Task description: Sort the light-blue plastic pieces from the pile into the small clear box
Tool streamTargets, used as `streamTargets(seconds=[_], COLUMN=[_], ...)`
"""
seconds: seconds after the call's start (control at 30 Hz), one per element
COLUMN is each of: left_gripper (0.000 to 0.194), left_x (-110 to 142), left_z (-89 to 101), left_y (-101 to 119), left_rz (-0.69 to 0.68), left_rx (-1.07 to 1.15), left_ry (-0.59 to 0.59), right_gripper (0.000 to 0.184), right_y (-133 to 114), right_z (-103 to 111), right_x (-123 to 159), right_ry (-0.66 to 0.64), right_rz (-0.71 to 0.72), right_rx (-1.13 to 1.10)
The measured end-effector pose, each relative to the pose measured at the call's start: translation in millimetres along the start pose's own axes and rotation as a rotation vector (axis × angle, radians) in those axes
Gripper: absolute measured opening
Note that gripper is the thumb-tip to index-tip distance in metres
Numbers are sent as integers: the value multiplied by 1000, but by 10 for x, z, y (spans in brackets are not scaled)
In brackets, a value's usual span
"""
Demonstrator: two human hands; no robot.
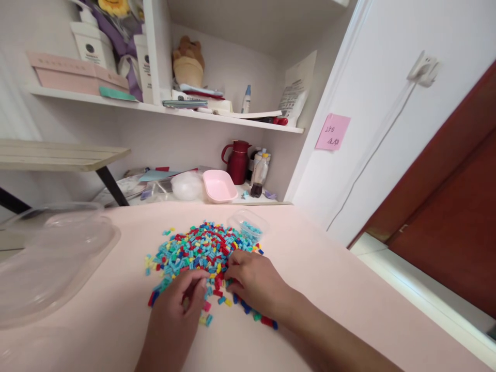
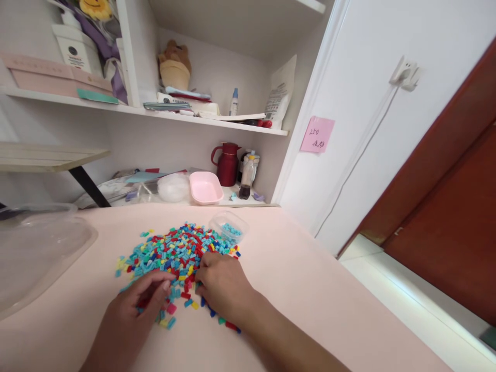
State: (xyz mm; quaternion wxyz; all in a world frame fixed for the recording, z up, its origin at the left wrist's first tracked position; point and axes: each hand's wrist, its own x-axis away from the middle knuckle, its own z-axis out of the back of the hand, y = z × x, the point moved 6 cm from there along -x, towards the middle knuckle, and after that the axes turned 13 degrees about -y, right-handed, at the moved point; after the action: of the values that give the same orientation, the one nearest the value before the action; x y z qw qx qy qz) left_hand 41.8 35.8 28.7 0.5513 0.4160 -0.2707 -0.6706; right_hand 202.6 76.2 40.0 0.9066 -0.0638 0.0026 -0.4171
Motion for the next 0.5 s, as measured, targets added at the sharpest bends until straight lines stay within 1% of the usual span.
streamTargets(seconds=[0.1, 0.2, 0.4, 0.5], left_gripper=[24, 24, 25, 24], left_x=[0, 4, 0, -4], left_z=[-15, -16, -22, -52], left_y=[-10, 0, -41, -70], left_rz=[8, 13, 24, 33], left_rx=[8, 23, 62, 112], left_ry=[-18, -28, -56, -56], right_gripper=[9, 9, 12, 14], right_y=[-29, -16, 22, -7], right_z=[-3, 6, 74, 60], right_x=[-6, 3, 18, 1], right_ry=[-3, 8, 99, 100], right_rz=[15, 24, 55, 99], right_rx=[4, -45, -298, -357])
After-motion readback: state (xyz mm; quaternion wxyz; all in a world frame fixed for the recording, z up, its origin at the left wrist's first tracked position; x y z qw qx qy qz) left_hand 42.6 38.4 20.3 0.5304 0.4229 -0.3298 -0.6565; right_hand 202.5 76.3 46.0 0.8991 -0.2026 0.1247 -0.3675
